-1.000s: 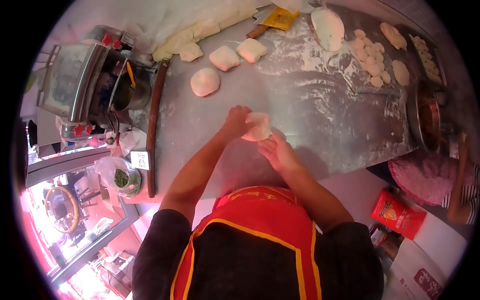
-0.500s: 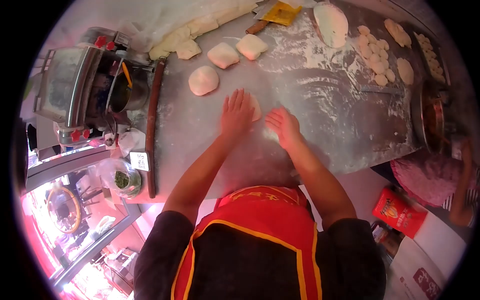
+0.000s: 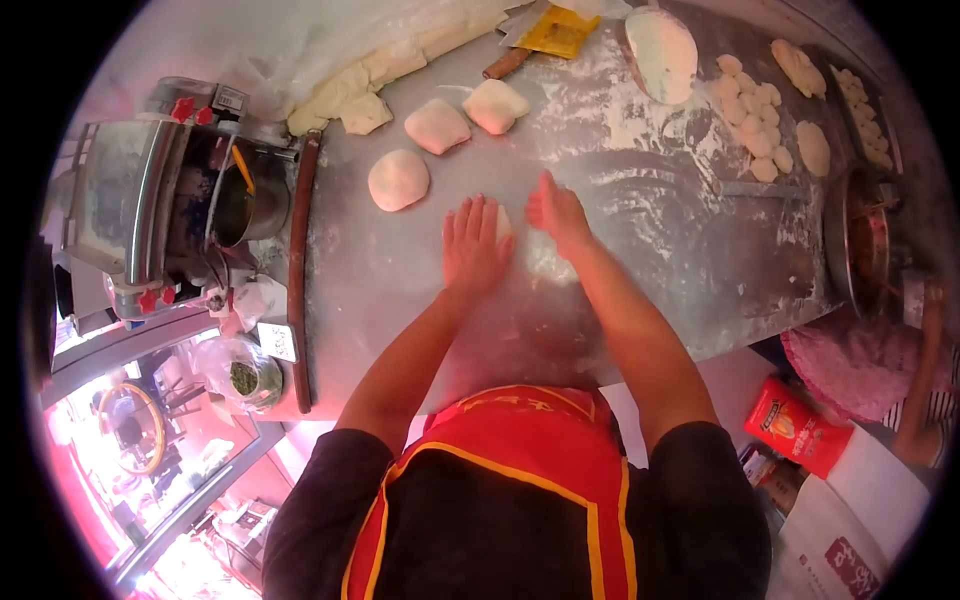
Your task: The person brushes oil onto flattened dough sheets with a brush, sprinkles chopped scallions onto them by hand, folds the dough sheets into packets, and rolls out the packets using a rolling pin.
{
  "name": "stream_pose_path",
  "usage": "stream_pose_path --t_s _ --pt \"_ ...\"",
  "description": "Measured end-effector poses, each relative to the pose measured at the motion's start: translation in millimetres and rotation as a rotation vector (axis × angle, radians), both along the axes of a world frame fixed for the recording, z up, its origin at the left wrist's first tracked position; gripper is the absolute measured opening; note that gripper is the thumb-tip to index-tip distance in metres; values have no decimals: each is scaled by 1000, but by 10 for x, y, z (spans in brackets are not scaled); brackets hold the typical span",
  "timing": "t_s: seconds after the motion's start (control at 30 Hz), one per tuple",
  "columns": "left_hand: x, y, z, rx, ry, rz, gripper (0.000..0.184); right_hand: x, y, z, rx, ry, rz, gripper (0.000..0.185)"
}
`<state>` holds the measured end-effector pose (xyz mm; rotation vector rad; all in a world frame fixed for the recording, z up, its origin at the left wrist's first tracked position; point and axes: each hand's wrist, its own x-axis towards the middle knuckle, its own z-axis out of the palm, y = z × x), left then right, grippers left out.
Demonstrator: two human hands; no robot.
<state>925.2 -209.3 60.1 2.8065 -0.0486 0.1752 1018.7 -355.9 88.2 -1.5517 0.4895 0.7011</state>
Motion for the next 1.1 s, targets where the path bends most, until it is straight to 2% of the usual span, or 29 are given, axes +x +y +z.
stream_pose_path --t_s 0.1,0.2,0.3,0.33,0.4,0.43,0.5,0.53,0.6,0.63,0.7,0.73,0.8,0.83,0.93,1.03,1.1 --pt "33 -10 -43 23 1 14 63 49 306 -238 129 35 53 63" --pt "19 -6 29 31 53 11 66 3 461 -362 -180 -67 152 61" --pt "29 12 96 -4 59 -10 63 30 351 -316 -43 -132 273 52" --pt "14 29 87 -18 56 -14 60 55 333 -307 -140 -292 300 47" --pt "-55 110 18 -273 5 37 58 24 319 -293 -331 -591 356 38" --pt "-76 167 -17 -399 -25 61 57 -50 322 -302 -261 -606 355 34" --pt "-238 272 31 -434 -90 273 58 -310 297 -326 -120 -639 344 26" --pt "-358 322 62 -452 -119 382 59 -472 210 -364 -131 -560 309 25" --pt "-630 410 96 -573 96 410 53 -832 -30 -387 -160 -387 240 23" --pt "-682 401 93 -640 200 421 50 -913 -90 -365 -272 -484 261 25" --pt "-716 313 87 -749 134 388 47 -1035 -108 -144 -491 -670 299 29" --pt "-719 278 83 -796 101 365 46 -995 -21 -176 -521 -871 317 30" --pt "-627 202 61 -634 83 351 43 -791 271 -281 -569 -1288 349 30" --pt "-556 179 59 -551 64 347 41 -782 377 -351 -557 -1228 364 31" --pt "-489 215 36 -643 195 375 42 -880 515 -290 -783 -1089 520 32" --pt "-355 361 253 -612 573 274 47 -825 487 115 -844 -975 878 34" --pt "-358 416 172 -426 425 274 52 -868 449 -197 -722 -1078 594 37"
